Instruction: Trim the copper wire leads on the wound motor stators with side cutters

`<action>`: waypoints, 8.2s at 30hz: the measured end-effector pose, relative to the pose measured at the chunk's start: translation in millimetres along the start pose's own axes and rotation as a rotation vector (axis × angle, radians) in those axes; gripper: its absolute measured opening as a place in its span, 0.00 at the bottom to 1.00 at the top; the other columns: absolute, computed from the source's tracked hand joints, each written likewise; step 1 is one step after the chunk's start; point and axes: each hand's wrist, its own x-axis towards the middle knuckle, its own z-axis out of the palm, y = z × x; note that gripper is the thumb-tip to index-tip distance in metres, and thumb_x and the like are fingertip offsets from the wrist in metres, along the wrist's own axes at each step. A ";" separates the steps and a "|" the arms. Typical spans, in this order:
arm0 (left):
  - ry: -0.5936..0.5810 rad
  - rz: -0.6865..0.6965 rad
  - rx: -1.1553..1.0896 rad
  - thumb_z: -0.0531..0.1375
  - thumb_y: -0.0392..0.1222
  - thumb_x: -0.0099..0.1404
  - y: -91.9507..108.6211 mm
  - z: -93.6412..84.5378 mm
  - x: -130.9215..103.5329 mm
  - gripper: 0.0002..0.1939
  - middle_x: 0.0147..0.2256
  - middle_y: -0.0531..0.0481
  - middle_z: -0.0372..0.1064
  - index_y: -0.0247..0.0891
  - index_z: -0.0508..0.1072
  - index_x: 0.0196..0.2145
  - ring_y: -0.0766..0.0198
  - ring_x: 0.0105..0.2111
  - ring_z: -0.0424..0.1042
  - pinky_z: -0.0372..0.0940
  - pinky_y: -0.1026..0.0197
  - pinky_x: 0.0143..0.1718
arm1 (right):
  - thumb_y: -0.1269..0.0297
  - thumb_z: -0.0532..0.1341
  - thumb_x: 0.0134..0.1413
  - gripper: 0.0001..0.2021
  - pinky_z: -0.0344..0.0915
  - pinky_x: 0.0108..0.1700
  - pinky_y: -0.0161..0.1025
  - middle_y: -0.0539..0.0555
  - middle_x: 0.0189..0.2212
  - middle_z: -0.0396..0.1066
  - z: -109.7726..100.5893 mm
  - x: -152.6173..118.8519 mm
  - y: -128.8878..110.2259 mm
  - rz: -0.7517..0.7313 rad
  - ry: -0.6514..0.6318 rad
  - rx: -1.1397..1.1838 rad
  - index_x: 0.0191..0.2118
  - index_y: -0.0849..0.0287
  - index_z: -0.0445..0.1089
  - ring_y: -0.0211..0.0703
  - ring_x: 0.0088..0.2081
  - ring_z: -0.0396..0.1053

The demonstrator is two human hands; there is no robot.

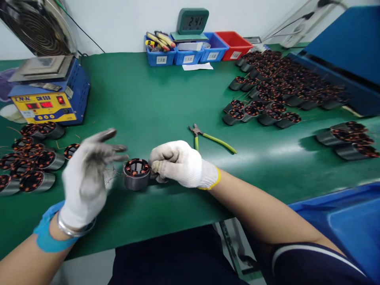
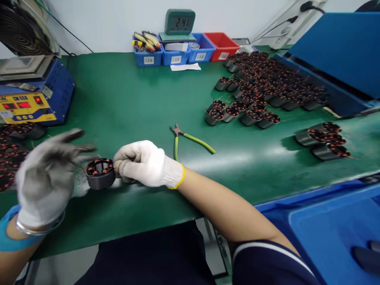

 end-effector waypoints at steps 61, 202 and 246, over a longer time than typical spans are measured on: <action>-0.156 0.121 0.321 0.56 0.32 0.60 -30.7 28.6 8.8 0.06 0.48 0.43 0.69 0.38 0.70 0.35 0.56 0.50 0.70 0.67 0.52 0.51 | 0.58 0.47 0.67 0.16 0.42 0.26 0.42 0.54 0.33 0.73 18.3 3.7 9.1 -0.024 -0.080 -1.630 0.39 0.57 0.71 0.45 0.29 0.69; 0.031 -0.355 -0.404 0.59 0.37 0.56 -37.7 35.9 19.2 0.39 0.33 0.50 0.71 0.35 0.56 0.65 0.71 0.20 0.59 0.57 0.66 0.21 | 0.62 0.54 0.57 0.28 0.60 0.33 0.38 0.58 0.55 0.69 -17.4 11.7 -18.7 0.234 -0.072 -1.343 0.64 0.55 0.59 0.54 0.50 0.70; -0.084 0.256 0.574 0.64 0.46 0.58 -25.0 28.5 8.8 0.19 0.43 0.43 0.73 0.35 0.71 0.45 0.55 0.41 0.73 0.68 0.58 0.42 | 0.58 0.68 0.41 0.17 0.60 0.27 0.34 0.46 0.28 0.69 -1.7 16.0 4.2 0.186 0.244 -0.555 0.38 0.56 0.67 0.36 0.27 0.64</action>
